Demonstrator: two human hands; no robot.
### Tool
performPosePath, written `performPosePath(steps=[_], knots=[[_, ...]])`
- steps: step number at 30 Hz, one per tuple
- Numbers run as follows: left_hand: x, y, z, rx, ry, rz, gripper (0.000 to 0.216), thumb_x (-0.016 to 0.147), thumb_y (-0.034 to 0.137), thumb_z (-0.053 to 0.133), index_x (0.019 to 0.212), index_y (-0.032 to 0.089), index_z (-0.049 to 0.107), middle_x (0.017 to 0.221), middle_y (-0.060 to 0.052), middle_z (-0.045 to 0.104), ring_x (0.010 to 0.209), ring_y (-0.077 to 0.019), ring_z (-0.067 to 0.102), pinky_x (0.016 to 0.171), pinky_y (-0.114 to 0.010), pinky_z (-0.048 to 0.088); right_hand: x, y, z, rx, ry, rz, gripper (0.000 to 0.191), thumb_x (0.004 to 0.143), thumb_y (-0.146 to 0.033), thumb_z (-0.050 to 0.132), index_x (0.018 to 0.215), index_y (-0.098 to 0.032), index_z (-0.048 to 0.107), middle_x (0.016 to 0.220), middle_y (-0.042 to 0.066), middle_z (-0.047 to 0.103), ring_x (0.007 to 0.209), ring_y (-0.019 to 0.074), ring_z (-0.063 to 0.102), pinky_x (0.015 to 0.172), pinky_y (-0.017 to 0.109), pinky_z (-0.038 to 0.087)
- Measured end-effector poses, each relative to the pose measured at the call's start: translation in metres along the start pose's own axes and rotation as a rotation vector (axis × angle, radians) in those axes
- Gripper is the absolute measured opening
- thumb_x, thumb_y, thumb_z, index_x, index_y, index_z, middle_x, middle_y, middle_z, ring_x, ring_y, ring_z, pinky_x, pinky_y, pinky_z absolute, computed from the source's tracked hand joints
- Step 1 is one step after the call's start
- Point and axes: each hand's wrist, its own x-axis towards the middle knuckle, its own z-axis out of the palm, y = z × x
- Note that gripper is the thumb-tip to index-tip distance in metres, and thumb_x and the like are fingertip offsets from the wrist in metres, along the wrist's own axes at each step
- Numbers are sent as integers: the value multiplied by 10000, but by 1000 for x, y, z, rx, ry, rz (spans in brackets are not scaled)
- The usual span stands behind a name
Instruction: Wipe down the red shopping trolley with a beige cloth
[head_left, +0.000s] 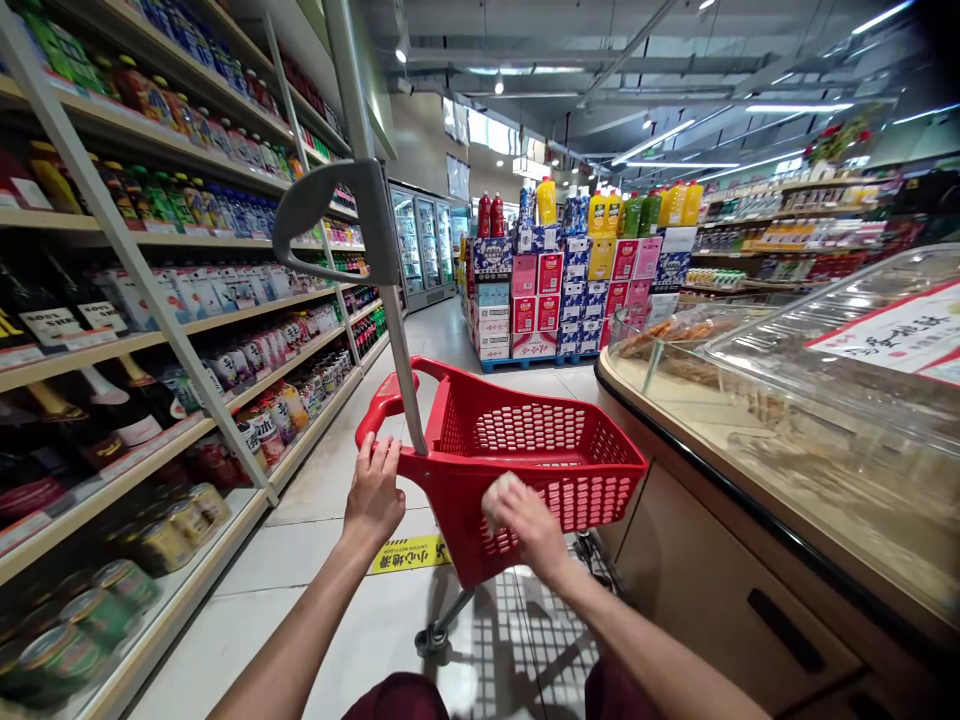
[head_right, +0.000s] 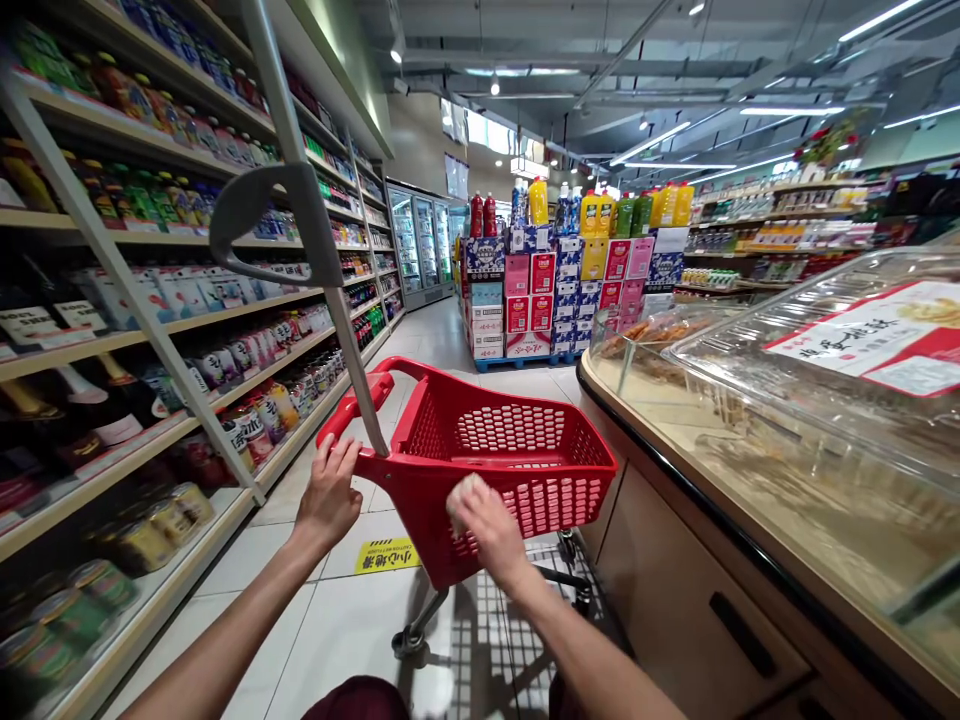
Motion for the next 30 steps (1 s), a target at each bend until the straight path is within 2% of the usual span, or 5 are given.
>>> performPosePath(steps=[11, 15, 19, 24, 30], knots=[[1, 5, 1, -38, 23, -34, 610, 626, 68, 447, 1235, 79, 401, 1340, -162, 374, 1304, -332, 178, 1040, -524, 243, -24, 38, -27, -73, -10, 97, 402, 841, -64, 349, 1152, -225, 546, 1173, 42, 580, 1247, 189, 351, 975, 443, 408], [-6, 44, 8, -224, 168, 17, 612, 688, 70, 421, 1289, 136, 327, 1392, -139, 296, 1312, -298, 182, 1058, -550, 168, -2, 56, -33, -47, 126, 230, 386, 836, -78, 371, 1133, -231, 564, 1214, 44, 548, 1272, 198, 304, 1014, 485, 349], [-11, 99, 28, -661, -106, 240, 549, 720, 53, 362, 1252, 184, 401, 1275, -82, 468, 1203, -184, 406, 1027, -373, 341, 4, 42, -34, 88, 104, 243, 396, 835, -94, 380, 1171, -234, 534, 1215, 58, 546, 1251, 189, 347, 990, 459, 390], [-11, 151, 53, -1156, -242, -239, 422, 731, 149, 469, 1150, 183, 493, 1115, -81, 588, 1026, -184, 551, 897, -339, 443, 26, 22, -67, 412, -45, 230, 416, 801, -98, 401, 1165, -247, 537, 1233, 44, 530, 1180, 168, 447, 968, 373, 426], [-18, 175, 57, -1810, -512, -752, 284, 601, 336, 686, 792, 141, 606, 673, -22, 625, 544, -112, 568, 555, -243, 464, 16, 8, -63, 359, 171, 533, 428, 801, -132, 372, 1200, -226, 495, 1254, 79, 504, 1173, 196, 455, 973, 398, 403]])
